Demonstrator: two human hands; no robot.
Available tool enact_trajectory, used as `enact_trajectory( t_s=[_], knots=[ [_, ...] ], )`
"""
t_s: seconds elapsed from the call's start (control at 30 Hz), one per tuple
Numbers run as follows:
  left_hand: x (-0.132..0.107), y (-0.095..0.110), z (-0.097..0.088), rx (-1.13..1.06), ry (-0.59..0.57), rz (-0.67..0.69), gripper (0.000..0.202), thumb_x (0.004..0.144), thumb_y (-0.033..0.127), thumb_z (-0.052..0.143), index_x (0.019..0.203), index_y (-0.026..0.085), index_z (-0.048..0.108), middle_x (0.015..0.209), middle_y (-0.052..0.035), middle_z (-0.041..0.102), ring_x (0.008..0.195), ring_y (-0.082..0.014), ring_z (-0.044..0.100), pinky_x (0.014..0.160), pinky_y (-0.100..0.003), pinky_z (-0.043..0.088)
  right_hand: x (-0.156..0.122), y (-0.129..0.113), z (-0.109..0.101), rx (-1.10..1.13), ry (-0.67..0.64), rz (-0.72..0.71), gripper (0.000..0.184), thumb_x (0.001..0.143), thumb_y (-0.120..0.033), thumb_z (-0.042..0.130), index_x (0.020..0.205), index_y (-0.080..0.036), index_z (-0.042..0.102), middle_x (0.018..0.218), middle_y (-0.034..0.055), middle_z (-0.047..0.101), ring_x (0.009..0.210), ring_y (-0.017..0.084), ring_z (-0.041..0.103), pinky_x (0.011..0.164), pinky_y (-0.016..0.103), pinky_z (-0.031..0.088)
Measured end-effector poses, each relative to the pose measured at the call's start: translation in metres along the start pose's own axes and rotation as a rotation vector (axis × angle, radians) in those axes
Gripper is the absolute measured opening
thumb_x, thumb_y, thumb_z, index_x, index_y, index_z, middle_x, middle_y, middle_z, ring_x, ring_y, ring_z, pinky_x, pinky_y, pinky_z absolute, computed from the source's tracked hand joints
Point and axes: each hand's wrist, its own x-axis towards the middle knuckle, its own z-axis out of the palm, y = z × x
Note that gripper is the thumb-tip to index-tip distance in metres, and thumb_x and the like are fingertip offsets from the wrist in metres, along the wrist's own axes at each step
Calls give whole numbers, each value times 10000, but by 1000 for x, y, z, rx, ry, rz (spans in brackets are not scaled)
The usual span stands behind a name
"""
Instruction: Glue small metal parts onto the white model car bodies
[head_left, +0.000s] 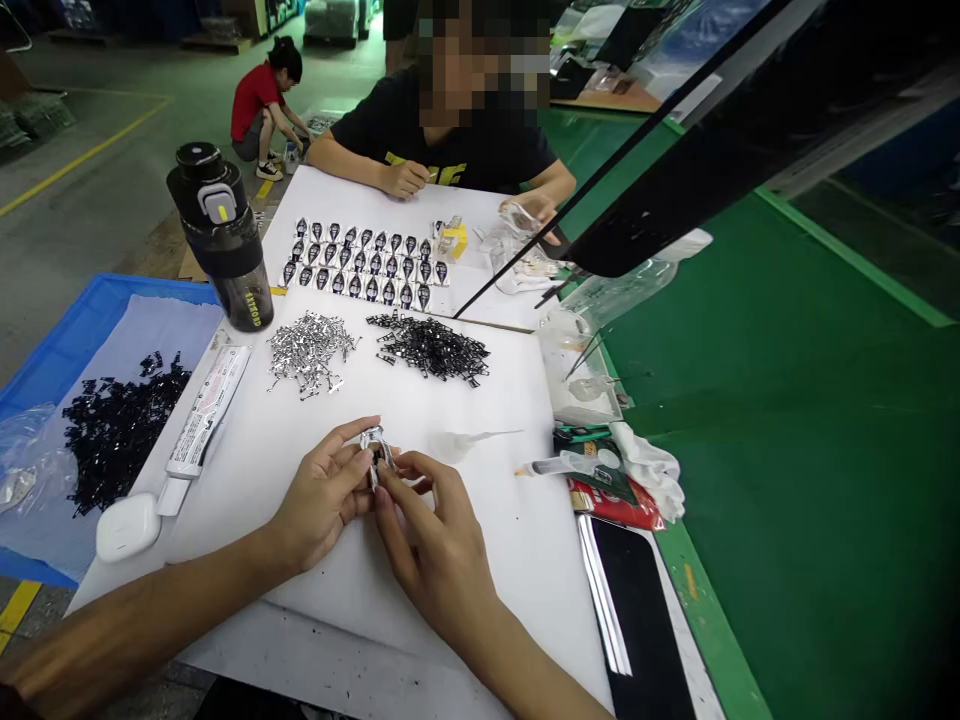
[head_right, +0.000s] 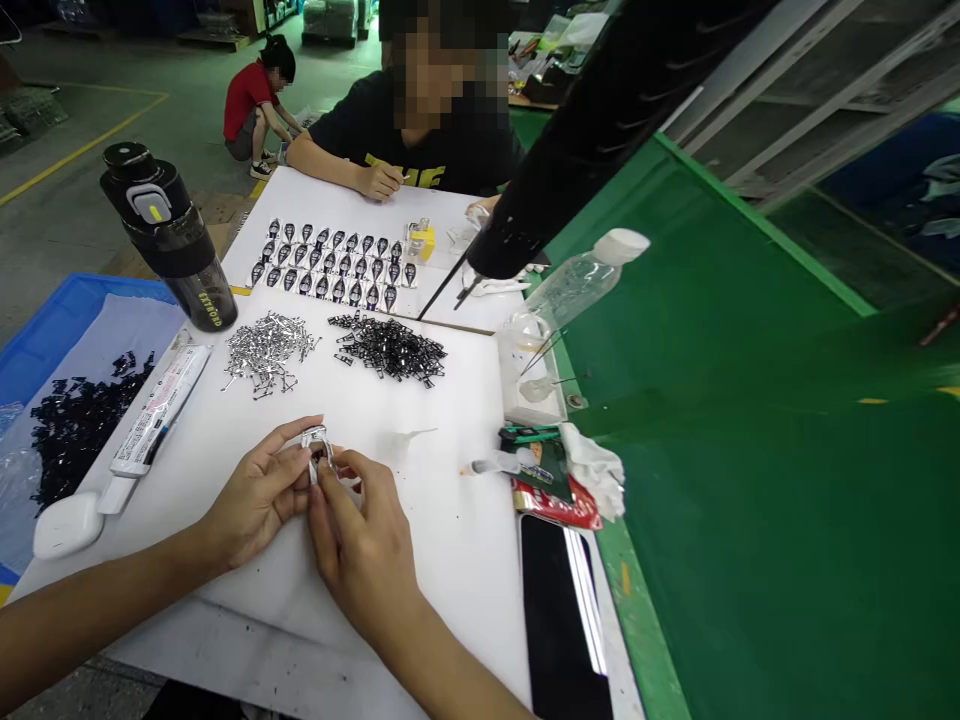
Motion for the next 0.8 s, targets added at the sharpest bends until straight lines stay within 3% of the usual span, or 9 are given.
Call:
enact_trajectory(
  t_s=[0.13, 0.43, 0.6, 0.8],
  knots=[
    [-1, -1, 1, 53, 9, 6, 461, 804, 349, 832, 1231, 259, 683, 891, 4, 676, 718, -75, 577, 723, -204, 547, -2, -6, 2, -20, -4, -30, 287, 935, -79, 578, 1219, -117, 576, 1125, 161, 601, 1001, 224, 596, 771, 366, 612],
    [-4, -4, 4, 109, 7, 26, 556, 741, 417, 873, 1219, 231, 660, 1079, -61, 738, 1017, -168, 678, 891, -243, 535, -6, -11, 7, -97, 15, -65, 218, 934, -73, 553, 1149, -106, 571, 1056, 154, 616, 1000, 244, 591, 807, 393, 617],
    [-2, -5, 3, 79, 19, 44, 565, 749, 410, 869, 1233, 227, 643, 1105, -76, 743, 1034, -199, 692, 885, -286, 548, -10, -12, 10, -184, 26, -56, 323, 917, -84, 572, 1240, -70, 572, 1179, 208, 624, 1099, 289, 585, 865, 463, 616],
    [1, -5, 1, 39, 9, 73, 490, 802, 342, 836, 1238, 224, 647, 1064, -60, 740, 982, -174, 705, 776, -234, 551, -11, -11, 12, -163, 6, -60, 408, 923, -92, 573, 1327, -49, 539, 1295, 235, 580, 1211, 316, 550, 937, 486, 604]
  ],
)
